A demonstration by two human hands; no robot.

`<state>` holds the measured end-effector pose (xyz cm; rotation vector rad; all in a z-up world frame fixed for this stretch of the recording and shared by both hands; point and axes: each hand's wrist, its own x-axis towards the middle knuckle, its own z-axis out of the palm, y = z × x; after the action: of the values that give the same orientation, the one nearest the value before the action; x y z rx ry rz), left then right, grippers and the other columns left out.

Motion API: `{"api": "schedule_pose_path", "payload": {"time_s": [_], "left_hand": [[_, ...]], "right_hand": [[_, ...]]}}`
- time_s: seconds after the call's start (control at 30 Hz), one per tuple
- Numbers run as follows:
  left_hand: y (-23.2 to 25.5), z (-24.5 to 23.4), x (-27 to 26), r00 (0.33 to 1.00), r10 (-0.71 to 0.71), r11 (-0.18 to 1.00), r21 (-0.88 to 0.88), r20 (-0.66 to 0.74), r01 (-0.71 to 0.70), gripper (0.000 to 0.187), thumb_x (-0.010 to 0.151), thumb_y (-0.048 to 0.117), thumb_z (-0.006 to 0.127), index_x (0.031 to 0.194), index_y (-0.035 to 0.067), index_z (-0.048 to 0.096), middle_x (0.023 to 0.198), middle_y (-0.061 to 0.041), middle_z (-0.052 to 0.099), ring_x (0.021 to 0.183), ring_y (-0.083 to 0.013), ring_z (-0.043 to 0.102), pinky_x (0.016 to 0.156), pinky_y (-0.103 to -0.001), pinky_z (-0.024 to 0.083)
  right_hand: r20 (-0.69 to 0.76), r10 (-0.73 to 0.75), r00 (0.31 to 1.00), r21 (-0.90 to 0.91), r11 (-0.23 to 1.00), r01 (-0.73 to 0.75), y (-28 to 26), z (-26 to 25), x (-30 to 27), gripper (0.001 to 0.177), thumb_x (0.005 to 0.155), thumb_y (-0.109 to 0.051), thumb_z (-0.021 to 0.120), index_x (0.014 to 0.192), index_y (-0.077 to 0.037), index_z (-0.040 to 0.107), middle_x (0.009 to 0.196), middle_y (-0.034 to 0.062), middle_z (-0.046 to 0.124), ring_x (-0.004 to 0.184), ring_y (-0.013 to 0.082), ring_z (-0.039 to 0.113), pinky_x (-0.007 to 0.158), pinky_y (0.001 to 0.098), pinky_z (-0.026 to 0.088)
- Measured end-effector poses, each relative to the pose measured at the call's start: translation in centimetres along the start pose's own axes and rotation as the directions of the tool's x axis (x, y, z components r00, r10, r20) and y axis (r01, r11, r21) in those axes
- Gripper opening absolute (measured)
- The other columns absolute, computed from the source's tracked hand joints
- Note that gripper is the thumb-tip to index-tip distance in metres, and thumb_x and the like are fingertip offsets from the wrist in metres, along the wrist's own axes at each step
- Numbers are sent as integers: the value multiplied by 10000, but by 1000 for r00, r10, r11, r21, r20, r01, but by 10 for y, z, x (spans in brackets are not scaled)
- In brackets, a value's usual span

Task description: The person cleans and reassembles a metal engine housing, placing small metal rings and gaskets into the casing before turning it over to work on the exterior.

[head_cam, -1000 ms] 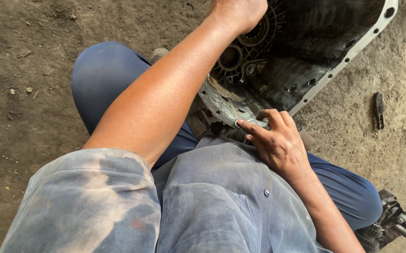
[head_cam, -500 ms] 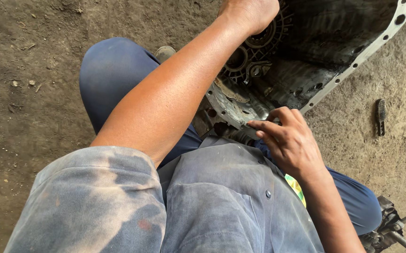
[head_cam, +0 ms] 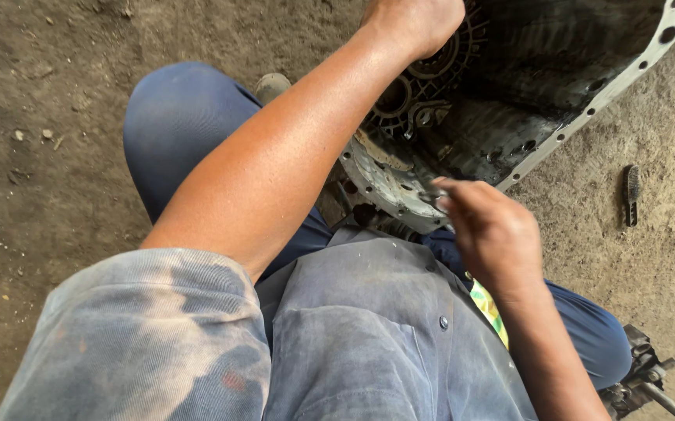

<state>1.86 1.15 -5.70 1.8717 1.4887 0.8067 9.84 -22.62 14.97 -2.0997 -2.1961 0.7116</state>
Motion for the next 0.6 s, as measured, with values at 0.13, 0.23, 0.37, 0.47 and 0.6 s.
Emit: {"api": "schedule_pose_path", "payload": {"time_s": [0.13,0.23,0.37,0.47,0.6], "left_hand": [[5,-1,2,973,-107,994,13,203,107,316,933,198,491,712,141,710,471,-62,594,375,-171,592,359,-354,518],[8,-1,-2,974,-156,985,-45,162,165,326,922,257,516,685,145,708,436,-35,595,341,-136,578,337,-340,498],[6,-4,-6,969,-158,983,-62,191,173,421,973,346,511,665,147,718,445,-40,584,356,-152,564,342,-343,481],[6,-3,-1,972,-123,992,-8,199,127,349,949,252,484,703,163,714,453,-23,584,368,-130,583,352,-325,503],[4,3,1,968,-127,992,34,217,122,345,951,273,488,713,162,711,455,-32,575,367,-133,572,341,-335,493]], "right_hand": [[7,127,992,-22,992,-127,9,2,-6,249,1003,-200,637,1228,-163,738,812,141,734,730,285,731,713,409,576],[-23,83,996,43,996,-82,11,15,-5,211,1007,-161,623,1179,-139,741,923,164,743,831,330,735,743,422,579],[100,235,967,-79,971,-228,5,10,-7,283,994,-235,606,1229,-179,752,901,169,750,830,362,724,743,462,556],[201,319,926,-205,938,-278,2,3,-1,367,940,-419,655,1227,-210,748,835,136,755,836,334,726,755,466,552],[273,234,933,-302,942,-148,-1,4,-4,707,683,-679,749,1222,-221,728,788,87,675,789,285,705,666,451,551]]}}
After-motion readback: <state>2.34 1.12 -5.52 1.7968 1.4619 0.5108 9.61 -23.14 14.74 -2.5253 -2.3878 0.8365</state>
